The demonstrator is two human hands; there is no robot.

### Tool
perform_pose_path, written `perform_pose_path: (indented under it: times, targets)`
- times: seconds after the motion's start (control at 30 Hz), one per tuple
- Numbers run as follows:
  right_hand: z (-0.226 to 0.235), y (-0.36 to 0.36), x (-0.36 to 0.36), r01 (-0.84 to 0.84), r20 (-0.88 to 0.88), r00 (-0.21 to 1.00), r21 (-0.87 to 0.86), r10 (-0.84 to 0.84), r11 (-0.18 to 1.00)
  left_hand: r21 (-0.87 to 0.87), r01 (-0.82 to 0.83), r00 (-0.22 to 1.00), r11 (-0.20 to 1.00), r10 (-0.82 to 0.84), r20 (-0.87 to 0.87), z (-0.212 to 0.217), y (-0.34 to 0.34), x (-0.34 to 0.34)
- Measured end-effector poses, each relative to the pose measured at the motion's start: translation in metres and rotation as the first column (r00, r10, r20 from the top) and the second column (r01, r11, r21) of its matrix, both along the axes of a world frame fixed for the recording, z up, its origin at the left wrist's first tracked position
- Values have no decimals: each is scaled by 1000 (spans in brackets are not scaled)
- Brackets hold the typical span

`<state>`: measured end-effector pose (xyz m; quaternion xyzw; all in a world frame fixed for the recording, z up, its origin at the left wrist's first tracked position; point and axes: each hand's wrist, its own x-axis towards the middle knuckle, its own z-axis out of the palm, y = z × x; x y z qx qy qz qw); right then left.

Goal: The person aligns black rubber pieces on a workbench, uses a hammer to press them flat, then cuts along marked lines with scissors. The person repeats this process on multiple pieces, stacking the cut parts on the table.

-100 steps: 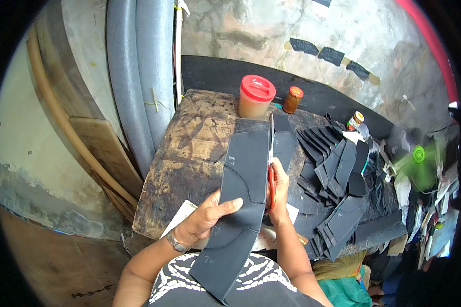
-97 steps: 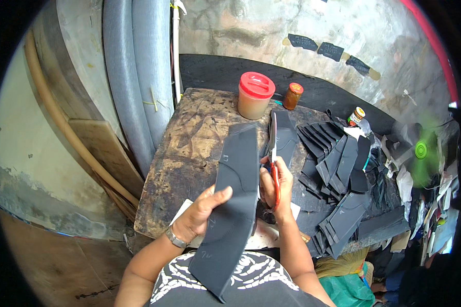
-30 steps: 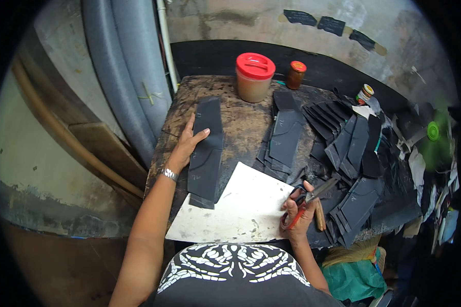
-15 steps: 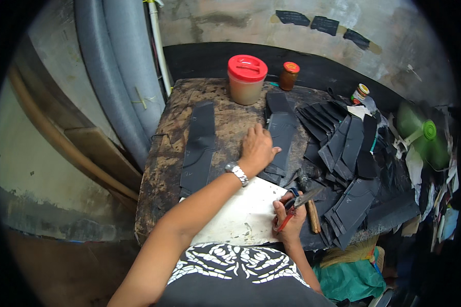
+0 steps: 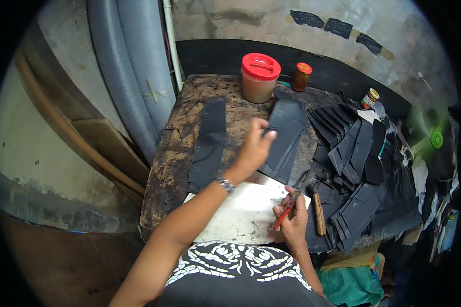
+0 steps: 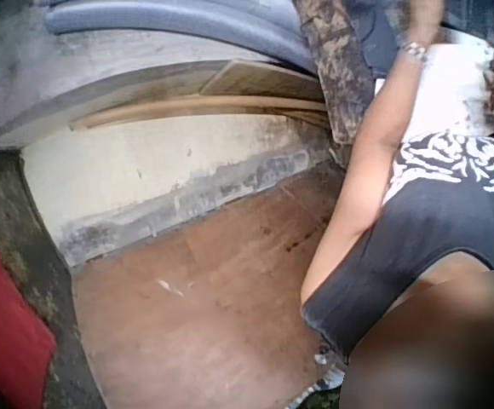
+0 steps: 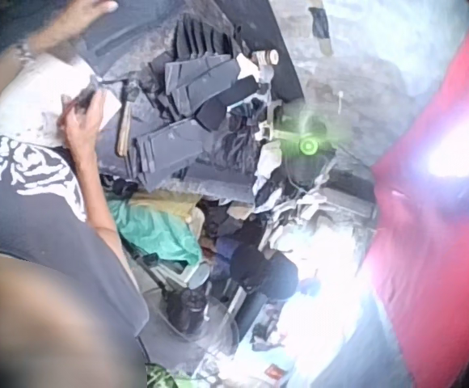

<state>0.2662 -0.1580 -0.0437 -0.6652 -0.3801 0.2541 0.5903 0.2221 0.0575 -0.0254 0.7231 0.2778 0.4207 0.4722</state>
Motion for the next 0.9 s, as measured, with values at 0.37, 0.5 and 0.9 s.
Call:
perform_pose_path:
  times: [0.37,0.5,0.9]
  targets:
    - [27,10,-24,-386,-440,835,-38,332,922,-378,444,750,812,-106,653,62,-13,-107]
    - [26,11,-24,-481,-384,810,-6,442,877,-251,368,776,895,-148,613,73,-11,-122]
    - [39,19,-30,-486,-144,872,-141,468,863,-128,247,825,961,-138,548,84,-17,-135]
